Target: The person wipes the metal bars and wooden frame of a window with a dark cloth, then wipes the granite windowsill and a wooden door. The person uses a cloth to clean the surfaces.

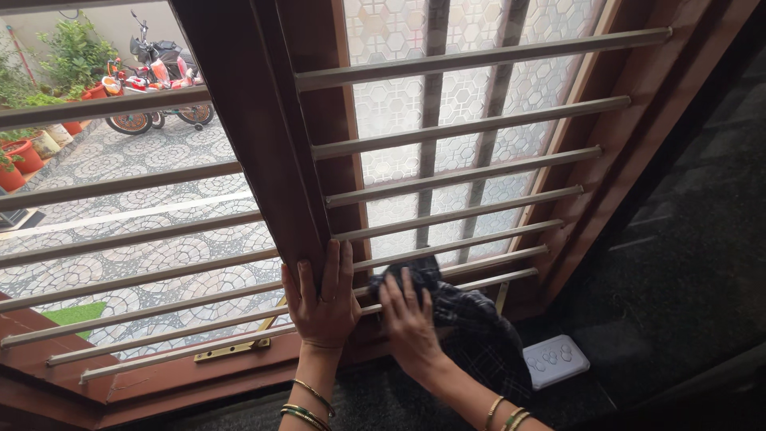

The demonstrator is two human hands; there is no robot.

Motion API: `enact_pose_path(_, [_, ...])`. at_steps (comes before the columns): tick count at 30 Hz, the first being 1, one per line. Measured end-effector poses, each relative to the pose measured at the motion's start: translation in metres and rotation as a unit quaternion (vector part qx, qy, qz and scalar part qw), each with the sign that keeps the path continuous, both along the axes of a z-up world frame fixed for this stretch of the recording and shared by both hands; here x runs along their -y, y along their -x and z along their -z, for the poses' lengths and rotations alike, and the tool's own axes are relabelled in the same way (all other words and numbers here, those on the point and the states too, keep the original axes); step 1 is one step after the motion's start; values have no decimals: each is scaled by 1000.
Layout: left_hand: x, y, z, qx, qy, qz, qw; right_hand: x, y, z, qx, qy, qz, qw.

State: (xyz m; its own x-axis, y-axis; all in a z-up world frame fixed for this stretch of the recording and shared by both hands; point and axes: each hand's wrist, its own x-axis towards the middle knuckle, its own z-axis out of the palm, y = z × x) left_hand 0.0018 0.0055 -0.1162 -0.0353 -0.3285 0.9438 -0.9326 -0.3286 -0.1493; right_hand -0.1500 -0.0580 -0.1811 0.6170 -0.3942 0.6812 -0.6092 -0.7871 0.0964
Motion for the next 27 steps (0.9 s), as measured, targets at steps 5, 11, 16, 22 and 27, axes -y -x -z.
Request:
enact_pose_path(5, [2, -2, -6, 13, 11, -5, 1000, 19, -18, -2, -25, 126, -83, 988])
enact_pose_path(11, [2, -4, -1, 19, 0, -17, 1000, 130, 130, -28, -62, 33, 37, 997])
enact_pose_path(16, [1, -2, 3, 10, -14, -23, 1000, 143, 167, -19, 40, 7, 112, 993])
enact_pose_path(22, [1, -2, 1, 7, -8, -15, 1000, 35, 54, 28, 236, -401, 98, 880])
enact_pose_path(27, [-1, 0, 0, 10, -7, -17, 1000, -29, -18, 36, -14, -147, -77, 986])
